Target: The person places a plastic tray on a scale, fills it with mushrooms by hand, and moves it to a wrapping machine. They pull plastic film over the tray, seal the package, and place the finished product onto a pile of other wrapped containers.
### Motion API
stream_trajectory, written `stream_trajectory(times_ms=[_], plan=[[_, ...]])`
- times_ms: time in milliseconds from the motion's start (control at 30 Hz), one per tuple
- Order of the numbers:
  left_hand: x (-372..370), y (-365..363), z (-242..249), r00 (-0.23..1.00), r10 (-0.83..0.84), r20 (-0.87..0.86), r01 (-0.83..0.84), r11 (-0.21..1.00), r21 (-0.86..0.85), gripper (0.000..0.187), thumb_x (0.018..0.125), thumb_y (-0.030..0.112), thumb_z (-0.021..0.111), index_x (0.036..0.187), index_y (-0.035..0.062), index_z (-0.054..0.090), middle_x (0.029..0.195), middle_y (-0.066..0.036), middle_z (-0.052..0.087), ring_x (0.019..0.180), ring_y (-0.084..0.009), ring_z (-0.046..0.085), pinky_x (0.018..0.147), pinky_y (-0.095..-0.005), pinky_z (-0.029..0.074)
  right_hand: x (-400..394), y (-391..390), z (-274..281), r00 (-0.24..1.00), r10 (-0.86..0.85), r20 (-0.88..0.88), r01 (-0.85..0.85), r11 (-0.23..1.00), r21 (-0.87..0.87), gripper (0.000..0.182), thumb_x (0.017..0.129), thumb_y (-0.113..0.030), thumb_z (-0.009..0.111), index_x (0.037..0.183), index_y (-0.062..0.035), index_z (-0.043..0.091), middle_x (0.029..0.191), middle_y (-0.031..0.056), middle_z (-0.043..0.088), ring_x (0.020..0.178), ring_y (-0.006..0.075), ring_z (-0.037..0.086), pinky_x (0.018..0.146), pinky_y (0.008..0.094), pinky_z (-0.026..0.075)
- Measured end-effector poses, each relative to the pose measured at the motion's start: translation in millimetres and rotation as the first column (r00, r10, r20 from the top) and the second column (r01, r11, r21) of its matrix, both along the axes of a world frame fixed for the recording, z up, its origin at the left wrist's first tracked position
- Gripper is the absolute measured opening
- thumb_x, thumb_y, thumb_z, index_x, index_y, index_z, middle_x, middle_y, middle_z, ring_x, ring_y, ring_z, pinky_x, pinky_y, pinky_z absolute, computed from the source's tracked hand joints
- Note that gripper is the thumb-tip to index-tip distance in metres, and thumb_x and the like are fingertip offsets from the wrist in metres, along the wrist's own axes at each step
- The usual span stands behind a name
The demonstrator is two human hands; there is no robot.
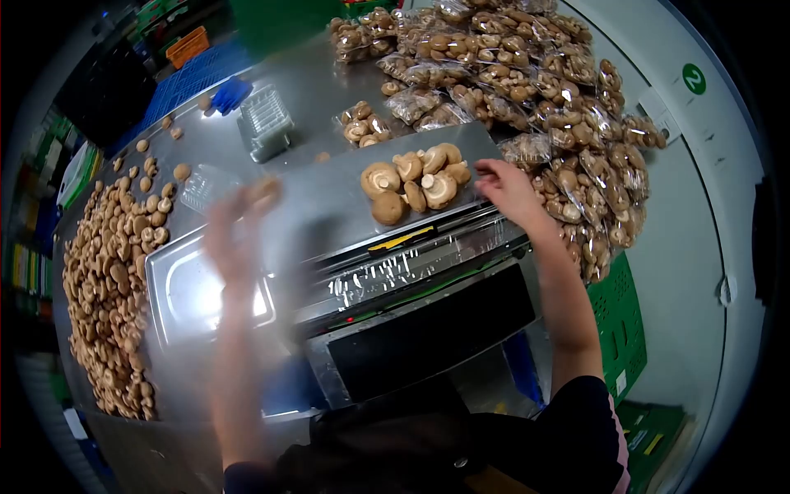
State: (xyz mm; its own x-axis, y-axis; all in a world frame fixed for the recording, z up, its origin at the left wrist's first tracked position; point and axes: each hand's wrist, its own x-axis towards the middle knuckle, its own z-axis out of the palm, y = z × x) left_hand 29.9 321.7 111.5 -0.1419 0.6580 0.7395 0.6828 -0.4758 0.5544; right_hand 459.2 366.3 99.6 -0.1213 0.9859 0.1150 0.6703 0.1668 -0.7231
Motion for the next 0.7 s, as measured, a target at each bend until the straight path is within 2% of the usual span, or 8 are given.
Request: stream_trajectory(times_ms=[133,233,333,400,500,600,667,700], plan=[[132,43,19,0.980,-0.198,0.006,0.198,0.980,0.025,0.023,0.077,0.000,0.067,0.099,0.0038,0.061,0.094,-0.010,0.062,0.083,-0.0232,0.062,0.071,-0.0333,0.051,-9,9,6,0.996,0.023,0.087,-0.014,0.995,-0.099,0.041,0.081,-0.008,0.065,0.119,0.0032,0.055,0.102,0.0163,0.064,0.082,0.0205,0.063,0.075,0.0312,0.051],[162,42,-7,0.921,-0.323,-0.220,0.287,0.941,-0.179,0.024,0.073,0.000,0.067,0.095,0.0057,0.059,0.097,-0.010,0.060,0.088,-0.0289,0.059,0.074,-0.0370,0.050,-11,8,4,0.998,0.065,0.024,-0.061,0.990,-0.128,0.049,0.079,-0.010,0.068,0.123,0.0039,0.051,0.103,0.0172,0.065,0.078,0.0218,0.063,0.074,0.0323,0.051],[166,26,-6,0.939,-0.326,-0.108,0.284,0.914,-0.291,0.025,0.072,0.000,0.067,0.095,0.0068,0.058,0.100,-0.009,0.060,0.092,-0.0303,0.058,0.077,-0.0383,0.049,-10,17,-11,0.989,0.124,-0.082,-0.136,0.978,-0.156,0.058,0.076,-0.004,0.069,0.128,0.0059,0.045,0.103,0.0166,0.064,0.073,0.0166,0.063,0.070,0.0283,0.050],[160,25,-6,0.937,-0.312,-0.157,0.258,0.922,-0.289,0.026,0.072,0.000,0.067,0.096,0.0072,0.058,0.101,-0.008,0.060,0.092,-0.0305,0.058,0.077,-0.0380,0.049,-16,18,-13,0.983,0.150,-0.104,-0.167,0.971,-0.171,0.061,0.075,0.000,0.068,0.130,0.0072,0.043,0.103,0.0164,0.064,0.072,0.0134,0.062,0.068,0.0266,0.050],[145,26,-6,0.943,-0.273,-0.189,0.218,0.938,-0.269,0.025,0.072,0.000,0.067,0.095,0.0069,0.059,0.101,-0.008,0.061,0.092,-0.0304,0.060,0.076,-0.0374,0.050,-30,18,-13,0.969,0.210,-0.132,-0.234,0.952,-0.197,0.066,0.075,-0.002,0.070,0.133,0.0066,0.040,0.096,0.0121,0.062,0.073,0.0140,0.060,0.070,0.0260,0.050],[134,21,-6,0.940,-0.334,-0.068,0.293,0.894,-0.340,0.027,0.076,-0.004,0.067,0.101,0.0034,0.060,0.110,-0.011,0.061,0.092,-0.0251,0.061,0.080,-0.0320,0.050,-36,18,-3,0.979,0.174,-0.106,-0.196,0.947,-0.256,0.066,0.077,-0.004,0.071,0.134,0.0064,0.039,0.093,0.0100,0.061,0.077,0.0133,0.059,0.072,0.0259,0.050],[131,12,0,0.923,-0.384,0.008,0.365,0.870,-0.333,0.029,0.076,-0.003,0.067,0.103,0.0040,0.061,0.112,-0.011,0.060,0.096,-0.0268,0.060,0.084,-0.0332,0.048,-27,11,2,0.958,0.195,-0.210,-0.249,0.929,-0.273,0.064,0.078,-0.005,0.071,0.134,0.0029,0.041,0.095,0.0105,0.060,0.079,0.0140,0.059,0.073,0.0257,0.050],[121,4,0,0.926,-0.370,-0.072,0.326,0.883,-0.339,0.031,0.075,-0.004,0.067,0.105,0.0046,0.060,0.113,-0.011,0.060,0.098,-0.0275,0.059,0.085,-0.0342,0.048,-17,9,7,0.944,0.204,-0.260,-0.276,0.921,-0.276,0.063,0.078,-0.006,0.070,0.134,0.0012,0.041,0.096,0.0107,0.060,0.080,0.0144,0.059,0.074,0.0257,0.050]])
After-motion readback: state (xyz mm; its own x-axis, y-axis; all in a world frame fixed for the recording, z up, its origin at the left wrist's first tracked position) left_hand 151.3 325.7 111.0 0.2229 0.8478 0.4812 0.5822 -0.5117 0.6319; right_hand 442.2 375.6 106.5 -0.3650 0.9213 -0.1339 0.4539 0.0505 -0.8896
